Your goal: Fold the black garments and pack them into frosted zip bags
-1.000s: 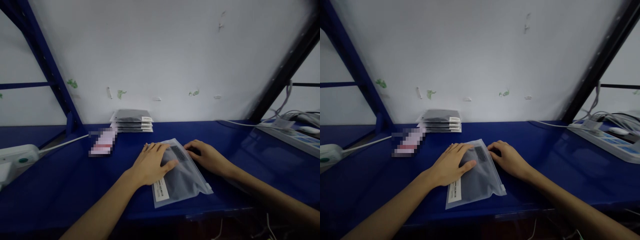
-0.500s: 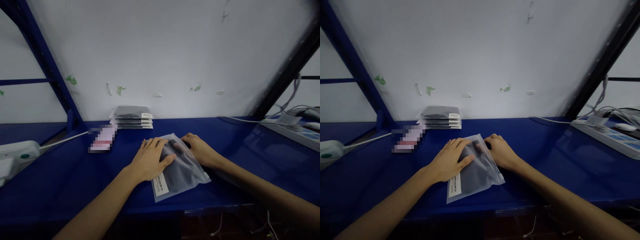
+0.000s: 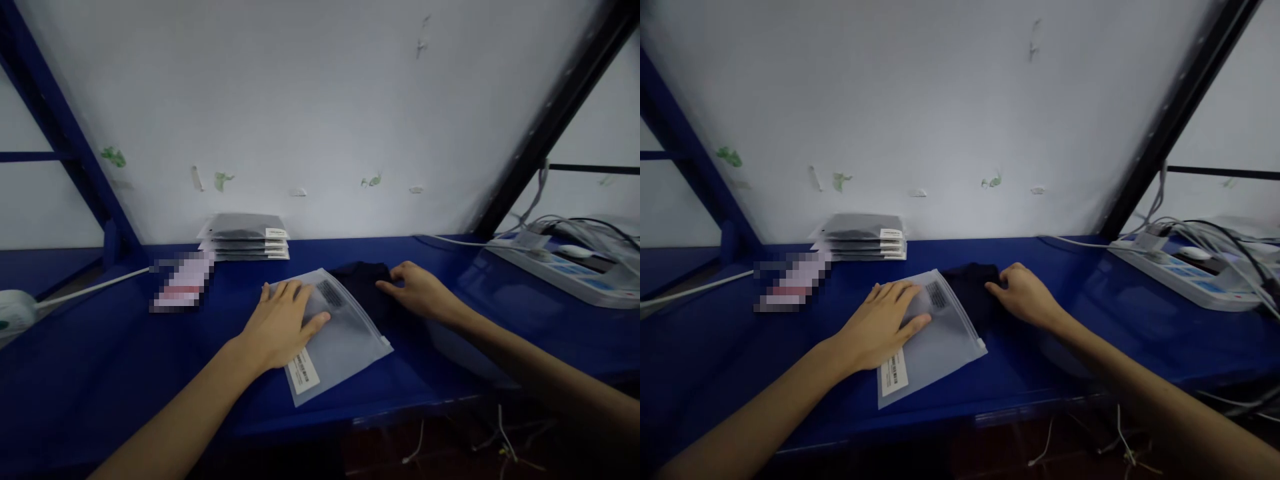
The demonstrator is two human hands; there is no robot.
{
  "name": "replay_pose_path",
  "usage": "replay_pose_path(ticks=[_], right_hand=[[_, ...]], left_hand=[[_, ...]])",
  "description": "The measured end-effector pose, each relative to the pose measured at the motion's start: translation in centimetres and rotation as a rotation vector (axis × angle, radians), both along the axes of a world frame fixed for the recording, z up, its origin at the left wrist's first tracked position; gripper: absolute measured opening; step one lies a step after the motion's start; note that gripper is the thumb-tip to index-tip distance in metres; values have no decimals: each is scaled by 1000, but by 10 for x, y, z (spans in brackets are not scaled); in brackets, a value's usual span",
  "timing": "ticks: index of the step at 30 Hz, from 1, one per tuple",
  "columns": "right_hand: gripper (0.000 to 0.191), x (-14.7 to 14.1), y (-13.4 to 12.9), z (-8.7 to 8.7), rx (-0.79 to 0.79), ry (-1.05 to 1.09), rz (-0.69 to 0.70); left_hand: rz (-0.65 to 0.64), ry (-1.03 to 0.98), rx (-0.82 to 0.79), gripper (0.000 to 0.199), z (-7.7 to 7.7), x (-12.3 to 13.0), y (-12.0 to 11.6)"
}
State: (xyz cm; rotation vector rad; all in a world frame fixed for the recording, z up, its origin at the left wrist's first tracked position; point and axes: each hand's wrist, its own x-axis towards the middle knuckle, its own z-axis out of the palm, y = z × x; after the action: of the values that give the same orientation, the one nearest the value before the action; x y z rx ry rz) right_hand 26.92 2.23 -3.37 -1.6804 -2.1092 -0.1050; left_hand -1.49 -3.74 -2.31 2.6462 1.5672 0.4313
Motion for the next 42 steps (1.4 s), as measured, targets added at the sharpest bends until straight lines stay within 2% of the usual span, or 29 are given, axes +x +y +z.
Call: replay_pose_path(ticks=[3, 5, 7, 8, 10, 12, 15, 18, 20, 24, 29, 33, 35, 38, 42], right_hand=[[33, 28, 14, -4, -59, -60, -111], [34, 36, 17, -3, -3, -53, -208], [48, 34, 13, -1, 102, -41, -283], [52, 30, 9, 1, 128, -45, -289], [52, 18, -1, 6, 97, -80, -199], [50, 4, -11, 11, 28, -139, -16], [46, -14, -22, 22, -17, -212, 233], [45, -28, -26, 31, -58, -204, 340], [45, -36, -26, 33, -77, -193, 347], [40, -51, -25, 30, -35, -205, 276], [43, -69, -29, 29, 22, -265, 175], [29, -82, -33, 34, 40, -349, 126], [26, -87, -34, 37, 12, -327, 85], [25, -92, -29, 43, -70, -127, 8], [29, -76, -17, 60, -164, 270, 20]], left_hand=[[-5, 33, 36, 57, 2, 0, 0], [-64, 47, 78, 52, 5, -1, -1], [-166, 72, 93, 41, 7, -3, -2], [-214, 87, 84, 40, 9, -4, -1], [-260, 111, 59, 45, 10, -8, 0], [-215, 104, 54, 42, 12, -11, 2], [-45, 56, 72, 27, 14, -13, 5], [128, 13, 71, 33, 17, -13, 7], [192, -2, 69, 34, 17, -13, 7], [226, -1, 80, 31, 14, -14, 7], [208, 22, 128, 30, 6, -16, 11], [200, 39, 147, 31, 4, -18, 12], [204, 39, 149, 31, 6, -17, 11], [113, -13, 209, 31, 13, -12, 5], [-228, -75, 204, 35, 18, -6, -6]])
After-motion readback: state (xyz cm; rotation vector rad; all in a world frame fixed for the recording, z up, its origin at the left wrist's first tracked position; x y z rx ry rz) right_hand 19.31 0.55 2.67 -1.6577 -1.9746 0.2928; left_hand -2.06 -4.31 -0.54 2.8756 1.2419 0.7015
